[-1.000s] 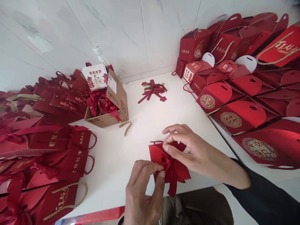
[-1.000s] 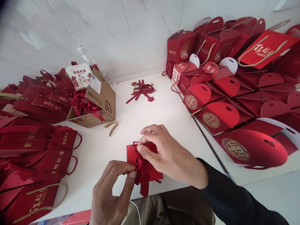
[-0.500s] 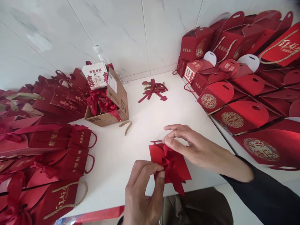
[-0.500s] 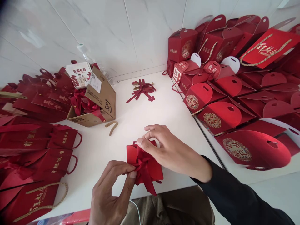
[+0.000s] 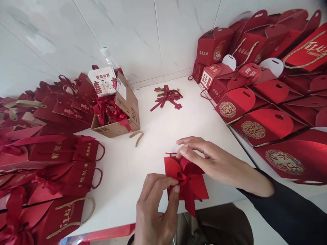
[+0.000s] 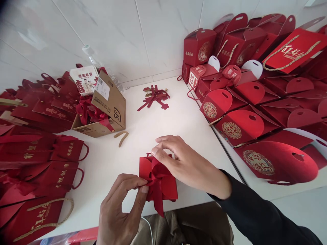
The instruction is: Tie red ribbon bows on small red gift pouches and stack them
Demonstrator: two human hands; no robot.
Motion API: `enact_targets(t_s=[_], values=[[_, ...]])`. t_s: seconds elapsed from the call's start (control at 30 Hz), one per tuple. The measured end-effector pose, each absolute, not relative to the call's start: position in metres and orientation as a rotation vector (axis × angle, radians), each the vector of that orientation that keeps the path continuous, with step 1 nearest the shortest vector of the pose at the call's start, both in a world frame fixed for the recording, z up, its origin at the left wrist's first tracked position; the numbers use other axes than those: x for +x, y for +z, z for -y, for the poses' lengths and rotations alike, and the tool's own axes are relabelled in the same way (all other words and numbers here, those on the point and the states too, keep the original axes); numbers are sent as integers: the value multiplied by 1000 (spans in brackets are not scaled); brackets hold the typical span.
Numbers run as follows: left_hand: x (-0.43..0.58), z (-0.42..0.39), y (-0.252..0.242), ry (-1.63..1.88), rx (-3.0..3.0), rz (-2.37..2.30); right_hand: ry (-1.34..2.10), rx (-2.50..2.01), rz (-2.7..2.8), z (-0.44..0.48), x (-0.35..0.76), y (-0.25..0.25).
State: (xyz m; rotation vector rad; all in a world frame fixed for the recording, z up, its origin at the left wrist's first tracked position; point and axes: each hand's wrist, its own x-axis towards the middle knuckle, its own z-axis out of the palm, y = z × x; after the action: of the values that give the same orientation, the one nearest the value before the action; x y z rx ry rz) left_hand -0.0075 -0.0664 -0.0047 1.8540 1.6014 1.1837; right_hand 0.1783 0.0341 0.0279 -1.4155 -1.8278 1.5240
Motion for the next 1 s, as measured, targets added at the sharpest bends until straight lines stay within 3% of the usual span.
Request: enact_targets(t_s=[0.4, 0.67, 1.0], values=[[-4, 71, -5, 1225, 1722, -1679, 1357, -1240, 1889, -27, 189, 31], [-6, 67, -2, 1159, 1759, -1690, 1813, -1061, 1739, -28, 186, 31], [-17, 71, 0, 1050, 1728, -1722, 1584, -1291, 1817, -29, 186, 31]])
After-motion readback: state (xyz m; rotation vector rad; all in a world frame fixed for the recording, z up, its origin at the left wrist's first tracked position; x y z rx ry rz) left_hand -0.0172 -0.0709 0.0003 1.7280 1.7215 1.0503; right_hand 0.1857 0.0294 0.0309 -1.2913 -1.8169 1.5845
